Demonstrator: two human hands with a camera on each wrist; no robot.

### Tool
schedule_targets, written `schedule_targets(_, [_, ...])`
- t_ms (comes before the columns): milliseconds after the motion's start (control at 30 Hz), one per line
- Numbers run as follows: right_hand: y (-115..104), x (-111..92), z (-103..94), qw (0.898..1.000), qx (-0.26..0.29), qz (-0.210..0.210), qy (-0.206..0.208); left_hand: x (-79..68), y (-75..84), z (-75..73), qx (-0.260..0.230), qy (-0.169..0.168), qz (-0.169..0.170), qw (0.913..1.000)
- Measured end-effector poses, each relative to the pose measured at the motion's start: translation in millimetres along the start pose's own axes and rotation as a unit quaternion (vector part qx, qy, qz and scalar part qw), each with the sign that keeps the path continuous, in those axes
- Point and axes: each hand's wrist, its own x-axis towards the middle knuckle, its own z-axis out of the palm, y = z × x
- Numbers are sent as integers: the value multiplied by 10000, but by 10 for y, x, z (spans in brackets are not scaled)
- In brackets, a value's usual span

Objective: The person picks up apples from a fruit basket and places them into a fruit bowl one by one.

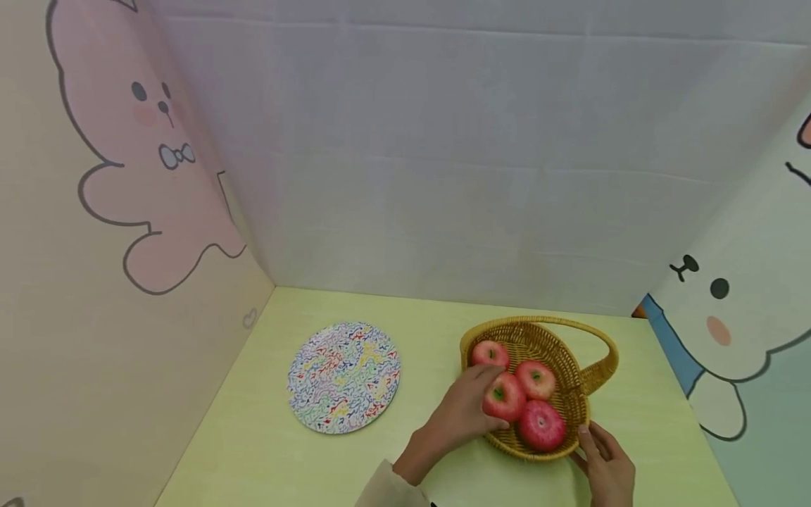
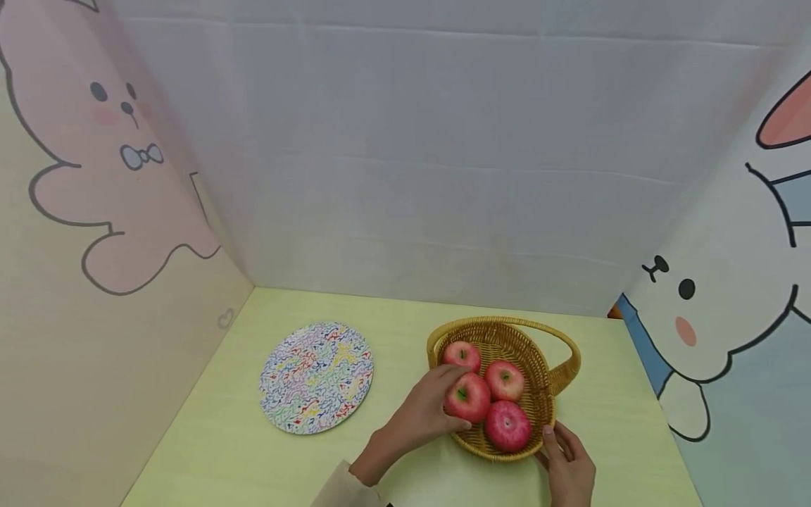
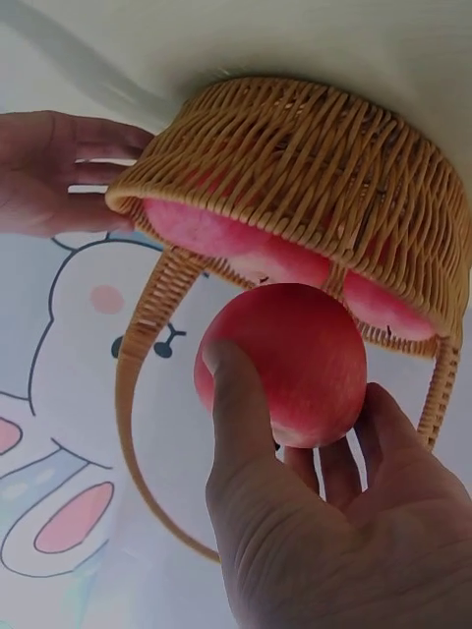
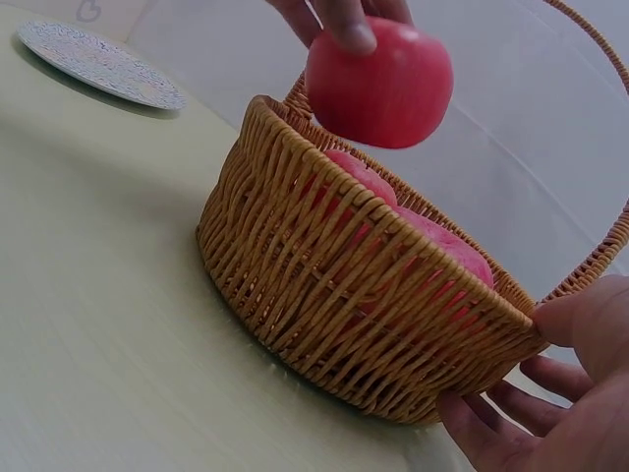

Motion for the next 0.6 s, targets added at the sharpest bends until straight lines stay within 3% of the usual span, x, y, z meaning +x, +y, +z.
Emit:
schedule_targets(233, [-17,14,19,9997,224,2,28,-128,83,-190,-884,276,-6,9957])
schedule_targets(400, [-1,21,22,10000,84,34,31,-216,134,-305,-1381,514,-25,9891])
schedule_targets(600, [15,3,13,9999,-57,53,74,-307,165,-402,-1917,762,-462,9774])
